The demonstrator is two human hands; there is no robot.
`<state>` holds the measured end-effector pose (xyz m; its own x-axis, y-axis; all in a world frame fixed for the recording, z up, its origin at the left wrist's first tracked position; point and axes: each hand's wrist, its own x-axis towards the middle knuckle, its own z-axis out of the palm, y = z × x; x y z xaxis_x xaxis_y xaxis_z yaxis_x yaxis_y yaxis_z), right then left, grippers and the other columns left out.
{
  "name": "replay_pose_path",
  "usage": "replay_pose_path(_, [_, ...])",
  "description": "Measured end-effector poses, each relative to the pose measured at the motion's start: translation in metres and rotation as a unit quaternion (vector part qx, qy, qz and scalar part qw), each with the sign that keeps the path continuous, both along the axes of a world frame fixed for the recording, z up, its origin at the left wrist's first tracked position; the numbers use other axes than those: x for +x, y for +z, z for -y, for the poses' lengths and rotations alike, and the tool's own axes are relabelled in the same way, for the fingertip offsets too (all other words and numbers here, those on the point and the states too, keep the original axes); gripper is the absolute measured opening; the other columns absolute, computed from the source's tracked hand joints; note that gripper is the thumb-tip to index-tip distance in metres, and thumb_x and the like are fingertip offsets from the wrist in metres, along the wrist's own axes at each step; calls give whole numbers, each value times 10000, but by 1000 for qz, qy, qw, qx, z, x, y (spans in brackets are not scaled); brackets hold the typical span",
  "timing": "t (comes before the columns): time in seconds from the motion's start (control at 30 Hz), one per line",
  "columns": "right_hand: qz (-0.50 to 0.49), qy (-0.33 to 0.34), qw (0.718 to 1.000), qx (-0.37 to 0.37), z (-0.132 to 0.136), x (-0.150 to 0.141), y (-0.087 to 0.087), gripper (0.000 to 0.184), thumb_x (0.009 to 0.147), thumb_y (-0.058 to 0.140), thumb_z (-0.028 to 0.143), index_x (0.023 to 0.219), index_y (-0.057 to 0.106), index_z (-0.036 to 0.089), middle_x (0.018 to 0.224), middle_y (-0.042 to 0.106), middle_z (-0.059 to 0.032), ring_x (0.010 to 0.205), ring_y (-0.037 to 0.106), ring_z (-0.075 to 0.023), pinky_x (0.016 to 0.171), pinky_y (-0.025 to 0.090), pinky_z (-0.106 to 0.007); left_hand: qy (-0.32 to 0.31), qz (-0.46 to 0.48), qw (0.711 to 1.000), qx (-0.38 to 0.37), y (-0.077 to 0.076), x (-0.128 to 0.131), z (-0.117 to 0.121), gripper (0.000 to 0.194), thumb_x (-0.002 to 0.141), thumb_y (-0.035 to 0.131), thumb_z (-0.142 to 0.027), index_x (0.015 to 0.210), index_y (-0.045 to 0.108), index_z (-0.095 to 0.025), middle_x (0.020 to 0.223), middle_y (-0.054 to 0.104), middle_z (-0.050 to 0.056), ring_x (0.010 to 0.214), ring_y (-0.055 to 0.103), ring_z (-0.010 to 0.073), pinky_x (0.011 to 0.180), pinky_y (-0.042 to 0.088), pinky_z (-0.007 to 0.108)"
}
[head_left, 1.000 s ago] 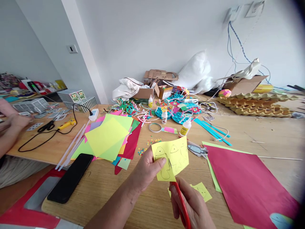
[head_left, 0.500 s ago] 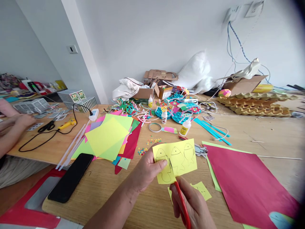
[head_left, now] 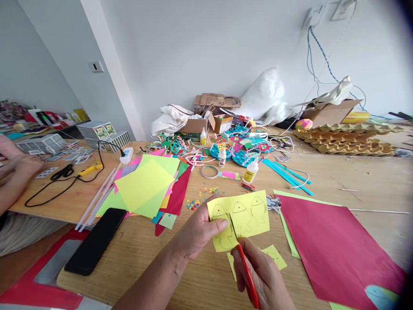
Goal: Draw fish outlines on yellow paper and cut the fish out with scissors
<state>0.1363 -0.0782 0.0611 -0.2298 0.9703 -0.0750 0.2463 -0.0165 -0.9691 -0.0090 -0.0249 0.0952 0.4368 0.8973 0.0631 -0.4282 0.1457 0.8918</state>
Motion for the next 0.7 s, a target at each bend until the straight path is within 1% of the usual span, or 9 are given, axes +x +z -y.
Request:
replay_pose_path(0.07, [7,-4,1000,1,0,0,-1,422,888,340,577,670,406,222,471,413,69,417,404,-104,428,303,-221,-7,1,1000,-8,-1,-1,0,376,785,605,-143,1155,557,-187,1072,652,54,969,603,195,772,462,265])
replay_pose_path(0.17, [11,8,1000,7,-1,2,-2,416,887,349,576,682,415,220,498,430,60,437,420,-109,441,317,-225,-21,-1,1000,-24,-3,-2,0,404,777,618,-154,1173,542,-184,1066,649,59,963,602,194,769,456,265])
replay_pose_path(0.3, [0,24,1000,14,-3,3,-2,417,885,351,583,689,410,219,535,442,54,467,429,-111,457,322,-224,-37,0,999,-21,-7,-2,0,413,767,629,-147,1166,529,-185,1078,640,59,994,587,197,790,436,266])
replay_pose_path(0.37, [-8,22,1000,13,-3,3,-2,425,878,352,595,677,398,223,531,432,58,463,422,-109,454,319,-224,-42,0,999,-23,-8,-2,0,407,767,630,-149,1158,525,-185,1083,637,61,995,586,199,790,433,269])
replay_pose_path(0.47, [0,0,1000,7,-1,3,-3,428,878,356,593,661,392,227,513,420,64,451,414,-109,449,309,-226,-48,-7,998,-35,-7,-2,0,409,765,633,-159,1158,524,-184,1085,635,65,993,587,200,805,433,277])
replay_pose_path(0.53, [14,-6,1000,20,-1,3,-4,427,880,356,588,653,391,228,503,416,64,444,406,-110,448,301,-232,-49,-12,998,-42,-6,-2,0,409,757,641,-166,1150,529,-185,1076,638,64,981,589,197,800,436,276])
replay_pose_path(0.6, [19,5,999,28,-1,4,-6,418,887,352,576,660,396,228,506,421,62,446,402,-111,450,300,-234,-43,-13,998,-48,-7,-2,0,411,743,653,-168,1137,535,-189,1059,642,59,957,592,189,781,441,268])
replay_pose_path(0.7, [8,22,1000,20,-2,5,-6,402,898,342,556,684,408,223,521,435,58,461,404,-110,455,307,-227,-35,-10,998,-54,-10,-1,0,435,719,672,-159,1132,541,-198,1030,649,47,923,590,169,758,440,250])
